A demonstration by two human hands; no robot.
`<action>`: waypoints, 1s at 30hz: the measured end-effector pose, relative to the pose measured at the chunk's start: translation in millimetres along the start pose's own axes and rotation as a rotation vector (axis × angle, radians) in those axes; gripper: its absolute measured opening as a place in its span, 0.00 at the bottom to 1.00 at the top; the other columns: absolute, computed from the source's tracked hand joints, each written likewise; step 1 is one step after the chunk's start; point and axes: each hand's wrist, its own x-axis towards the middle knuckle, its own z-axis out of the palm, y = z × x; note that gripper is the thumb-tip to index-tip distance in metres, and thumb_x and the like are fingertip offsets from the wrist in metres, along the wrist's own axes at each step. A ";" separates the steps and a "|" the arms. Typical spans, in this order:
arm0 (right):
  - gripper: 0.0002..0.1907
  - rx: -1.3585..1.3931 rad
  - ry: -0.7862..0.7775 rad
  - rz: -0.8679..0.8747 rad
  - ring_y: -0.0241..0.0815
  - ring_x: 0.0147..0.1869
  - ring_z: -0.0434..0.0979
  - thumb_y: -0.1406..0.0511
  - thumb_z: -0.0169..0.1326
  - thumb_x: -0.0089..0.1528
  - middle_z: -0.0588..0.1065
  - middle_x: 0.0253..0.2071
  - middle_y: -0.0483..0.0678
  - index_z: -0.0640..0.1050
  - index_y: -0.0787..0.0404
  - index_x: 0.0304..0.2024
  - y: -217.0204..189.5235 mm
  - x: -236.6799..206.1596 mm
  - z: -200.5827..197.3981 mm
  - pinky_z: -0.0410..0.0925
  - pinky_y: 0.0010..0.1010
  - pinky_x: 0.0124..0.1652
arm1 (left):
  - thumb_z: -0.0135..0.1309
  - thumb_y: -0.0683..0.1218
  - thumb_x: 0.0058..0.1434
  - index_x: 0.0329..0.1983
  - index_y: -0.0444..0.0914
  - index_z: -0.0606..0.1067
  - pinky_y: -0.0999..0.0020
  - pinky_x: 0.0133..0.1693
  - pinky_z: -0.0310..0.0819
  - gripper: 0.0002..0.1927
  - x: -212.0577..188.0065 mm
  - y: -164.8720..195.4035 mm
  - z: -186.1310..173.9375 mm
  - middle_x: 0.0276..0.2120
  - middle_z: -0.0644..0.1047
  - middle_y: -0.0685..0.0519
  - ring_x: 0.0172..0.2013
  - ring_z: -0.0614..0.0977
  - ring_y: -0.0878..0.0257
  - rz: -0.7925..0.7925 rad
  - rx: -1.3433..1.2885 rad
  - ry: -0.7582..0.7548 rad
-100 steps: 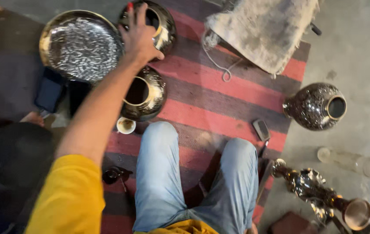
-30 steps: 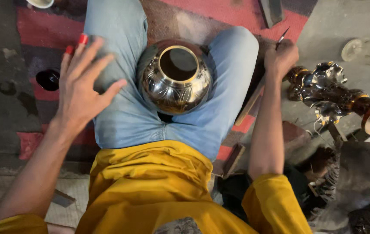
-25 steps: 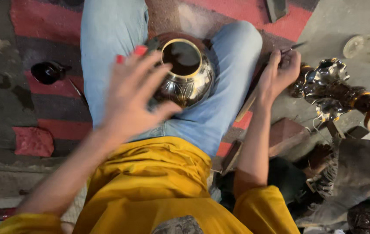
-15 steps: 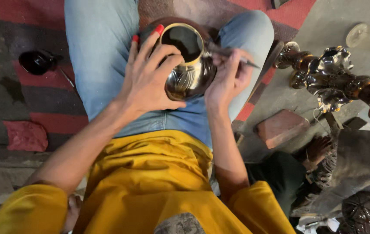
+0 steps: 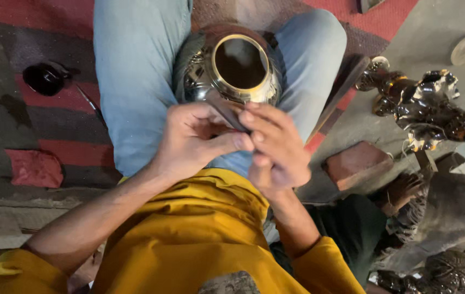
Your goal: The person sits on a mat and sharpens several small metal tools on a wet sharpening stone. They repeatedly pick up a tool, rub it on the stone, inspect the edge, and place it down, repeating this cycle for multiple tools.
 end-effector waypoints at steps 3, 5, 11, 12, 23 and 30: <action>0.16 -0.175 -0.147 -0.117 0.66 0.61 0.77 0.61 0.51 0.70 0.76 0.53 0.64 0.76 0.69 0.51 -1.5 10.6 -2.3 0.73 0.52 0.61 | 0.60 0.34 0.72 0.51 0.28 0.76 0.67 0.50 0.79 0.07 1.8 0.0 -2.3 0.43 0.78 0.48 0.44 0.78 0.65 0.011 -0.028 0.056; 0.13 -0.347 -0.219 -0.151 0.68 0.60 0.73 0.64 0.55 0.68 0.73 0.52 0.68 0.77 0.66 0.50 4.2 8.2 -14.5 0.70 0.52 0.60 | 0.56 0.38 0.73 0.58 0.30 0.74 0.64 0.52 0.82 0.12 6.6 7.3 -4.3 0.46 0.80 0.48 0.47 0.82 0.62 0.003 -0.103 0.114; 0.16 -0.392 0.280 0.563 0.48 0.59 0.78 0.67 0.58 0.73 0.78 0.61 0.59 0.77 0.70 0.60 65.8 -41.8 -108.5 0.71 0.35 0.56 | 0.49 0.43 0.74 0.71 0.37 0.65 0.65 0.50 0.82 0.23 35.3 37.5 -20.9 0.53 0.81 0.46 0.51 0.86 0.57 -0.084 -0.098 0.244; 0.17 -0.498 0.254 0.592 0.49 0.60 0.78 0.67 0.59 0.72 0.78 0.60 0.59 0.76 0.70 0.61 79.4 -54.0 -125.0 0.72 0.36 0.56 | 0.49 0.43 0.74 0.71 0.37 0.65 0.65 0.50 0.82 0.23 37.3 39.6 -21.0 0.54 0.81 0.46 0.52 0.86 0.57 -0.104 -0.066 0.262; 0.28 0.061 0.493 0.935 0.47 0.57 0.80 0.65 0.48 0.72 0.77 0.59 0.58 0.66 0.69 0.73 171.3 -144.0 -154.7 0.75 0.34 0.56 | 0.52 0.40 0.75 0.75 0.39 0.61 0.65 0.53 0.85 0.26 48.4 44.1 -19.9 0.54 0.81 0.48 0.52 0.86 0.59 -0.112 0.260 0.088; 0.29 -0.061 0.308 0.997 0.44 0.63 0.79 0.73 0.49 0.73 0.75 0.62 0.59 0.59 0.73 0.75 141.4 -155.8 -176.1 0.73 0.31 0.62 | 0.57 0.35 0.69 0.67 0.34 0.70 0.70 0.46 0.86 0.23 74.0 47.4 -13.7 0.50 0.83 0.47 0.49 0.88 0.62 0.017 0.749 -0.227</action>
